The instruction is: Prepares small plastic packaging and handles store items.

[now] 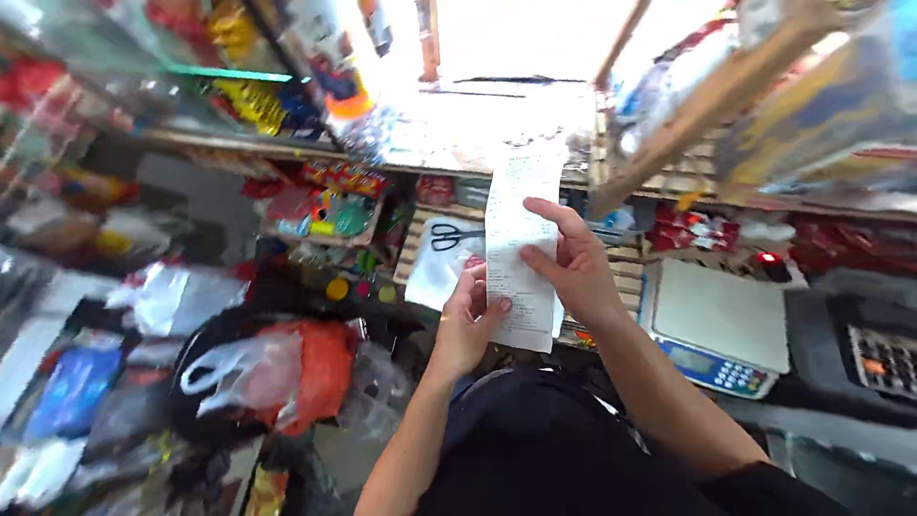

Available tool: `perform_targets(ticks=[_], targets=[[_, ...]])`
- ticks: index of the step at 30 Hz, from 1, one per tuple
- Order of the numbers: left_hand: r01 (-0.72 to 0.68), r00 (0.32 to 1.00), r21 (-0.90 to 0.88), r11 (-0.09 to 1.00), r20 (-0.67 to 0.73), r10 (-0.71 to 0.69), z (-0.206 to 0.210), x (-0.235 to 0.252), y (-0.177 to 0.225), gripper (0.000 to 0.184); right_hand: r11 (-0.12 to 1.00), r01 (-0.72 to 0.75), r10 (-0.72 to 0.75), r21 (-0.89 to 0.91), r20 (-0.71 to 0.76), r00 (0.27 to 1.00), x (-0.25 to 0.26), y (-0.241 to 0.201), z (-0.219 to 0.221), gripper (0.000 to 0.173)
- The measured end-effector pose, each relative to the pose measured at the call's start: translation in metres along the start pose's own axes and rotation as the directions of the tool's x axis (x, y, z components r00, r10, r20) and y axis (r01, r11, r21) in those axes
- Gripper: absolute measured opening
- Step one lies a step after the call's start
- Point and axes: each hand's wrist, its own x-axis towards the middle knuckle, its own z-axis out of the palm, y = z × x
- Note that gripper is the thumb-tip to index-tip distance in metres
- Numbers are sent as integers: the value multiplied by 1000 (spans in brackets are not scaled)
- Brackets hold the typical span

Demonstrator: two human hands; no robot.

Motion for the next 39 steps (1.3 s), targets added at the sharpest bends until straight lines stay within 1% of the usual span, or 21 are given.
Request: perform_targets(ticks=[3, 5, 8, 10, 16, 20, 25, 29, 32, 34, 39], targets=[[-21, 994, -6, 1000, 108, 22, 20, 4, 3, 45, 999, 52, -50, 11, -141, 989, -11, -19, -25, 62], [-29, 985, -10, 1000, 167, 30, 29, 5, 6, 45, 995, 98, -93, 11, -199, 975, -18, -27, -38, 63], [-25, 974, -5, 1000, 226, 25, 39, 4, 11, 45, 995, 103, -101, -4, -253, 962, -24, -37, -49, 72], [-26, 968, -11, 1000, 251, 28, 43, 3, 13, 43, 994, 108, -103, -1, -284, 953, -27, -41, -52, 74], [-35, 955, -43, 998, 292, 46, 47, 1, 12, 43, 993, 114, -104, 12, -338, 935, -27, -44, -51, 67], [-48, 953, -55, 997, 297, 63, 46, -1, 10, 42, 985, 165, -135, 49, -369, 920, -22, -40, -48, 64], [-47, 958, -59, 997, 281, 62, 43, -4, 11, 42, 985, 163, -131, 60, -355, 926, -19, -39, -45, 67], [-51, 961, -59, 997, 269, 65, 41, -6, 12, 41, 994, 110, -96, 24, -344, 934, -22, -44, -41, 70], [-70, 961, -39, 997, 267, 78, 39, -8, 11, 41, 993, 116, -102, 20, -357, 929, -21, -44, -38, 70], [-77, 960, -30, 997, 269, 82, 38, -10, 11, 40, 989, 142, -112, 50, -380, 918, -18, -43, -37, 67], [-73, 960, -51, 996, 269, 84, 37, -16, 12, 41, 986, 150, -112, 67, -396, 911, -18, -43, -35, 65]])
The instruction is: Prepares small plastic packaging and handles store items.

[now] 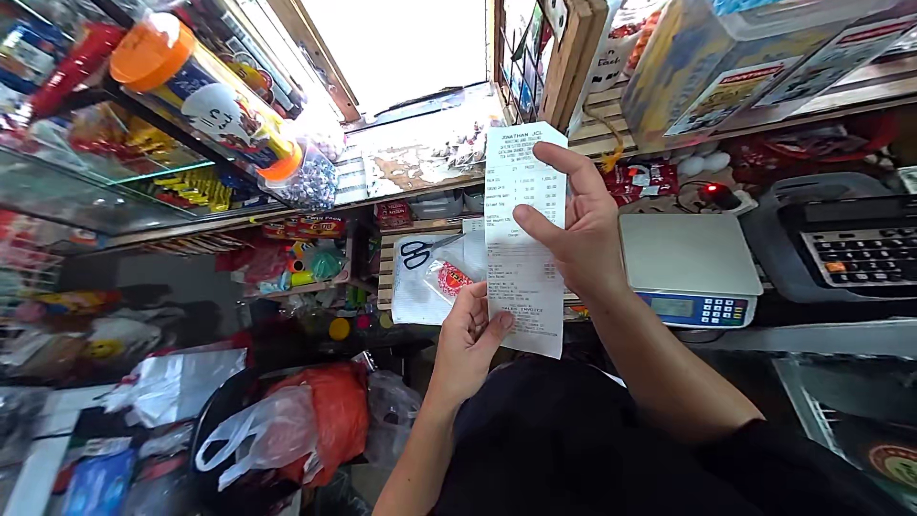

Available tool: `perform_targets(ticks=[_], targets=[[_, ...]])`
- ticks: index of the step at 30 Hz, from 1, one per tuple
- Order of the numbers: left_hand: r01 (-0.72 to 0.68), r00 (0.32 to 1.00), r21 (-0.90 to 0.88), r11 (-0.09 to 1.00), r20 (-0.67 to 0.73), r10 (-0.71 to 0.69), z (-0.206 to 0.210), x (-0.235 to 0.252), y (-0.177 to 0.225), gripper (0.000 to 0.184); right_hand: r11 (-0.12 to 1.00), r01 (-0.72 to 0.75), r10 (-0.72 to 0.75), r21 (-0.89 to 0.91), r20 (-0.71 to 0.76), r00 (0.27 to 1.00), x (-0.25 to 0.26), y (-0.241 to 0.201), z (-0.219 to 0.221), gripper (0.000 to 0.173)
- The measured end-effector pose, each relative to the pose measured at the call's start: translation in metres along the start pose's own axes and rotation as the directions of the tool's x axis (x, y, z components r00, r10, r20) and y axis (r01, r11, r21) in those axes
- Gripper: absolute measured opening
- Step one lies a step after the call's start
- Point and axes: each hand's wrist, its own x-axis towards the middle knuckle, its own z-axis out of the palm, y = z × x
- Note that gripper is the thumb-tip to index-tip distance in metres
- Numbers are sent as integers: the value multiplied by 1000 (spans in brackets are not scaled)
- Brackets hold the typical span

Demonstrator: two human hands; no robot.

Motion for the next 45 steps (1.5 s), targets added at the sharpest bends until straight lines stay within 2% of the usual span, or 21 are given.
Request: perform_targets(ticks=[45], targets=[[23, 999, 30, 999, -46, -22, 5, -12, -2, 37, 1000, 17, -18, 12, 66, 998, -9, -3, -1, 66]])
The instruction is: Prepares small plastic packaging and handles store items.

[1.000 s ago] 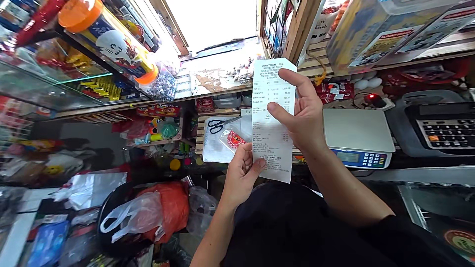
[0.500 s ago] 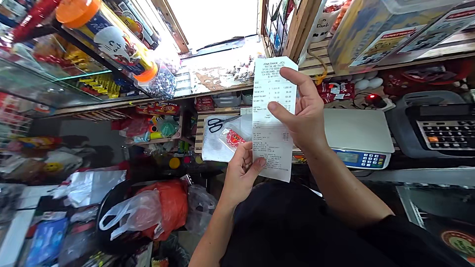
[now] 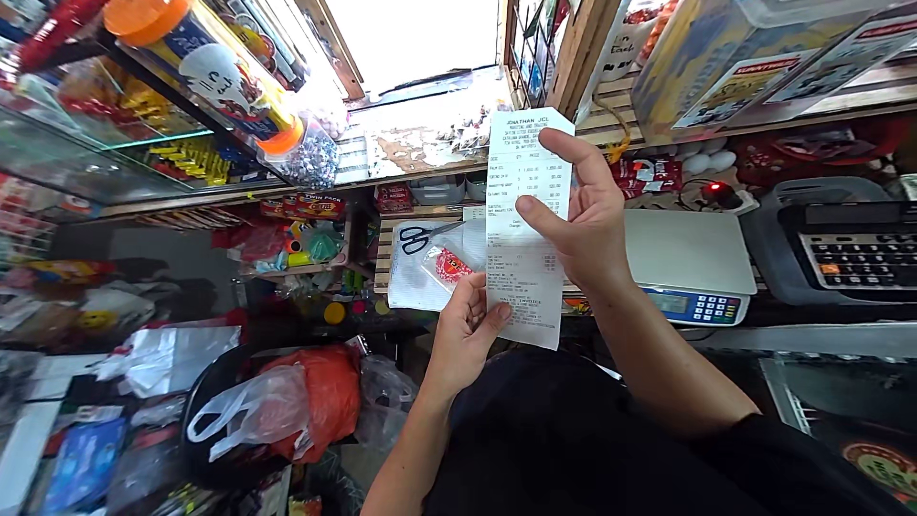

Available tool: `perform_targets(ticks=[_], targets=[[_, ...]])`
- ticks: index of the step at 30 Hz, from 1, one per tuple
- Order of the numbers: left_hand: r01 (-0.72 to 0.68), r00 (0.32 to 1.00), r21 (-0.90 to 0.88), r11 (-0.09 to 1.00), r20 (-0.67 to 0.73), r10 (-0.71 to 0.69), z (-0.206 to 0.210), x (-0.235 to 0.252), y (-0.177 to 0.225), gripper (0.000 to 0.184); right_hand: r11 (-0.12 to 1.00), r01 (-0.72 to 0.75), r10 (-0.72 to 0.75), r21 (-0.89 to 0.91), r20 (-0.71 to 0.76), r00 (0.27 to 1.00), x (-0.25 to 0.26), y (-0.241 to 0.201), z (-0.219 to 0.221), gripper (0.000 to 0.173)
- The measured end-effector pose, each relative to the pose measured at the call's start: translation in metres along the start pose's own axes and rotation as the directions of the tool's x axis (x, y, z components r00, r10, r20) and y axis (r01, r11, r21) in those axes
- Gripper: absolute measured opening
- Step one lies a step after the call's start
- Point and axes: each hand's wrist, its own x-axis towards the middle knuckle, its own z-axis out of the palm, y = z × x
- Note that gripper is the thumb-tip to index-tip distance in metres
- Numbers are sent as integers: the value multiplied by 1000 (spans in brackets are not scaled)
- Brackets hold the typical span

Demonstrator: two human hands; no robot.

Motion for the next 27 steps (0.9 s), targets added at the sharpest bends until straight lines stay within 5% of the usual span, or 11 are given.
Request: perform_targets(ticks=[27], targets=[[5, 1000, -12, 1000, -18, -5, 0, -9, -4, 37, 1000, 7, -7, -2, 19, 1000, -8, -3, 4, 66]])
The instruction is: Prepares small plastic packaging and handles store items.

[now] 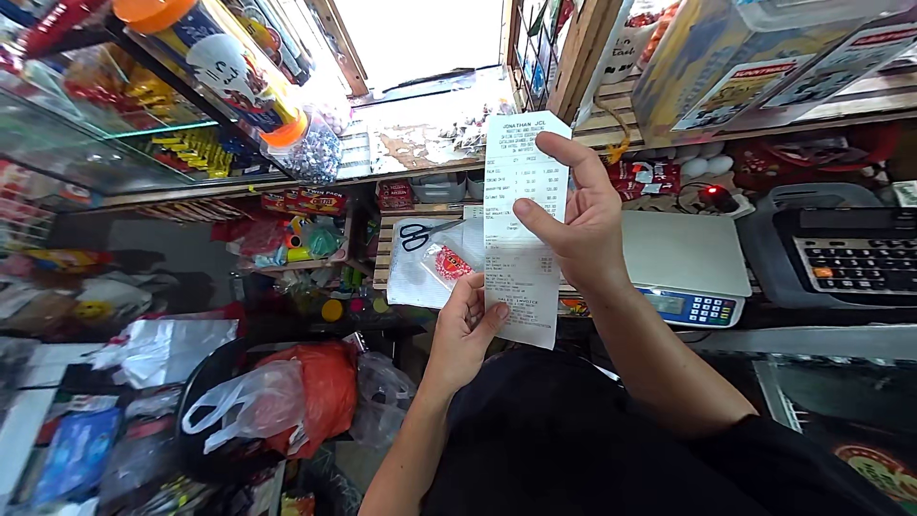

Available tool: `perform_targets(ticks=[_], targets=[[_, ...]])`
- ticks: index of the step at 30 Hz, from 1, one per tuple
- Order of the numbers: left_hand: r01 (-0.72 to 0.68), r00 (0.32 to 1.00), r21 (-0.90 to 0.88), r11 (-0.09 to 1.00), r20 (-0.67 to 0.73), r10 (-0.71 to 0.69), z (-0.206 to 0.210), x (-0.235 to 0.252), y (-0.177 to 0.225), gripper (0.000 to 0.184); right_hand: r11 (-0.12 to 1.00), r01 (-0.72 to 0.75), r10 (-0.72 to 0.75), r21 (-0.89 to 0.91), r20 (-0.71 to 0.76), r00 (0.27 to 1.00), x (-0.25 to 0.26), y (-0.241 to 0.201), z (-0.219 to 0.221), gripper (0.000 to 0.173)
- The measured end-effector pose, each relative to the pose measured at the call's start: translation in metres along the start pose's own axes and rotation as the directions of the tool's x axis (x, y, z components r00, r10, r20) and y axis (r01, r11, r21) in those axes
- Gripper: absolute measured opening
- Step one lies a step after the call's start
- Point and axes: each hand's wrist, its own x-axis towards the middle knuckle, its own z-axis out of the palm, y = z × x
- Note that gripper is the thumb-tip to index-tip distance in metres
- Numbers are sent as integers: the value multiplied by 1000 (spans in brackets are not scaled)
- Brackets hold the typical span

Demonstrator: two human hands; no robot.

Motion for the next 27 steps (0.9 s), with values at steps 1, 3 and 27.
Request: perform_targets(ticks=[1, 3, 27], targets=[[2, 1000, 0, 1000, 0, -2, 0, 0, 0, 37, 1000, -2, 2, 4, 1, 1000, 0, 0, 0, 66], [1, 1000, 2, 1000, 1, -1, 0, 0, 0, 37, 1000, -7, 7, 5, 5, 1000, 0, 0, 0, 66], [-83, 983, 62, 995, -157, 92, -15, 1, -29, 81, 977, -200, 211, -76, 181, 961, -4, 22, 3, 83]])
